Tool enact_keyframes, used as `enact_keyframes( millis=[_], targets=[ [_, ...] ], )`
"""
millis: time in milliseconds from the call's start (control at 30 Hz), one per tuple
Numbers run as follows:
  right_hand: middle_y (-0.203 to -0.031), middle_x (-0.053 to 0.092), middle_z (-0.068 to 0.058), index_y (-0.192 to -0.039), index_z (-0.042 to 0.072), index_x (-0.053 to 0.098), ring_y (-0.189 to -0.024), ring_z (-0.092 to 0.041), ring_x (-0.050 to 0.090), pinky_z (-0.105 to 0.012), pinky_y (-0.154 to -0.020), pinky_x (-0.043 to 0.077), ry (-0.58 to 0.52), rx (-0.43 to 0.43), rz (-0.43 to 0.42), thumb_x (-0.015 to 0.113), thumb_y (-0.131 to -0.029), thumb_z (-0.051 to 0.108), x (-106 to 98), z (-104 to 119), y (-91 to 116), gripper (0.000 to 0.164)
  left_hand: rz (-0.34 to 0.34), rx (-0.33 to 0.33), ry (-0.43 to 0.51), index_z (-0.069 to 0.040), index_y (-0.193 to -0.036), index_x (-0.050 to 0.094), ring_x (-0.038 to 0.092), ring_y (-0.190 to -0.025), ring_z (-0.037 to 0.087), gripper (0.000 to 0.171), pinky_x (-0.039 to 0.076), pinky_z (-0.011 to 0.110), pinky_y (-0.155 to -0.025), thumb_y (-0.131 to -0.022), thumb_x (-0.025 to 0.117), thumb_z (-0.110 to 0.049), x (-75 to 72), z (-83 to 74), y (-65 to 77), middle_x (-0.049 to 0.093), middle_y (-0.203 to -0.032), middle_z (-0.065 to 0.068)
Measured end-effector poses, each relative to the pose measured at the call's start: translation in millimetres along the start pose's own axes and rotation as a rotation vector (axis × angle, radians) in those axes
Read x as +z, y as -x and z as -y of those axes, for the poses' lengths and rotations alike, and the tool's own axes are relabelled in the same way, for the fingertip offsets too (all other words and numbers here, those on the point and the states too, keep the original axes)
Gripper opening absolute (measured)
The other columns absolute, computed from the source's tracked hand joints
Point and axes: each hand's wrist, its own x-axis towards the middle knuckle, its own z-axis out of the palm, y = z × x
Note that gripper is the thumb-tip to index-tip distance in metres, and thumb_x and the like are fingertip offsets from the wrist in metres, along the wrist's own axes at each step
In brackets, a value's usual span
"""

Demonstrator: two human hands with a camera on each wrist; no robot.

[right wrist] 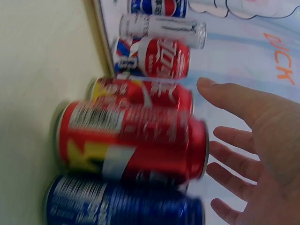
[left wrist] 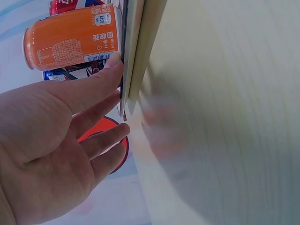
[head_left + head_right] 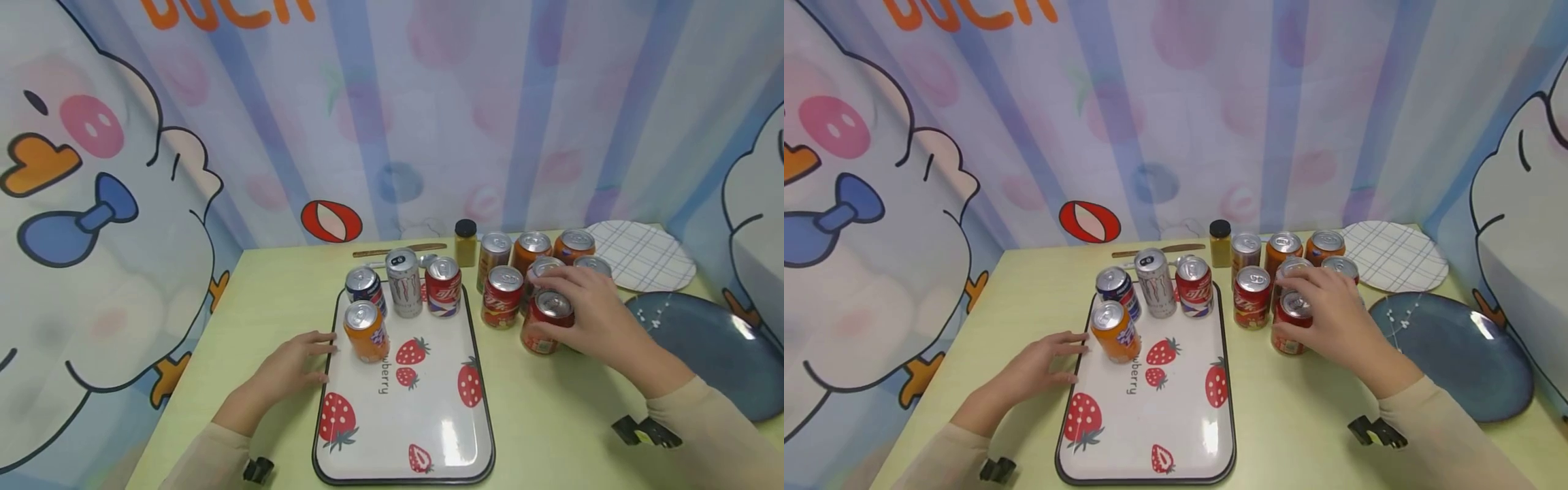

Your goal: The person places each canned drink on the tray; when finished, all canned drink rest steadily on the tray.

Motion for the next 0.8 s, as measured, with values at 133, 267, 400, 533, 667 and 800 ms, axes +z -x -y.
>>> enact_keyframes(
  millis=[133, 267, 400, 533, 667, 800],
  targets=[
    [-0.126, 0.064, -0.020, -0.125, 0.006, 0.070, -0.119, -0.045, 0.055, -0.075, -0.094, 0.039, 0.039, 0.021, -0.004, 0.099, -0.064, 0.029, -2, -12, 12, 0.071, 0.001, 0.003, -0.009, -0.014, -0.133, 0.071, 0.042, -0.149, 0.039, 0.051, 0.038, 0.059, -0.121, -0.084, 0.086, -0.019, 0.3, 0.3, 1.2, 0.054, -0.155, 0.004],
    [-0.129, 0.062, -0.023, -0.127, 0.006, 0.069, -0.123, -0.046, 0.053, -0.078, -0.098, 0.034, 0.062, 0.063, 0.035, 0.098, -0.066, 0.033, -3, -17, 18, 0.072, -0.001, 0.004, -0.016, -0.014, -0.133, 0.071, 0.042, -0.149, 0.039, 0.052, 0.039, 0.059, -0.121, -0.084, 0.086, -0.019, 0.9, 0.9, 2.0, 0.055, -0.155, 0.004],
    [-0.132, 0.063, -0.026, -0.129, 0.007, 0.069, -0.127, -0.048, 0.052, -0.079, -0.104, 0.030, 0.077, 0.098, 0.078, 0.097, -0.068, 0.036, -4, -21, 18, 0.073, -0.001, 0.008, -0.024, -0.013, -0.134, 0.070, 0.043, -0.148, 0.039, 0.052, 0.040, 0.058, -0.121, -0.084, 0.086, -0.018, 0.1, 0.9, 2.8, 0.055, -0.154, 0.005],
    [-0.129, 0.066, -0.025, -0.128, 0.008, 0.069, -0.124, -0.047, 0.056, -0.076, -0.104, 0.031, 0.082, 0.105, 0.087, 0.097, -0.068, 0.037, -4, -24, 16, 0.073, -0.002, 0.009, -0.026, -0.013, -0.135, 0.070, 0.044, -0.148, 0.038, 0.054, 0.040, 0.058, -0.120, -0.085, 0.086, -0.019, -1.6, 0.1, 2.9, 0.055, -0.154, 0.005],
    [-0.126, 0.069, -0.025, -0.126, 0.007, 0.069, -0.119, -0.047, 0.061, -0.075, -0.107, 0.031, 0.052, 0.087, 0.075, 0.097, -0.067, 0.038, -2, -26, 13, 0.072, -0.001, 0.009, -0.029, -0.013, -0.135, 0.069, 0.045, -0.147, 0.038, 0.054, 0.041, 0.057, -0.120, -0.085, 0.086, -0.020, -2.1, -1.1, 2.1, 0.055, -0.154, 0.005],
    [-0.119, 0.072, -0.022, -0.121, 0.006, 0.070, -0.112, -0.044, 0.066, -0.073, -0.110, 0.031, -0.001, 0.048, 0.038, 0.099, -0.064, 0.032, 0, -30, 12, 0.070, 0.005, 0.002, -0.027, -0.014, -0.135, 0.070, 0.045, -0.147, 0.036, 0.053, 0.041, 0.057, -0.120, -0.085, 0.086, -0.020, -0.3, -2.3, -0.1, 0.055, -0.154, 0.004]
  ],
)
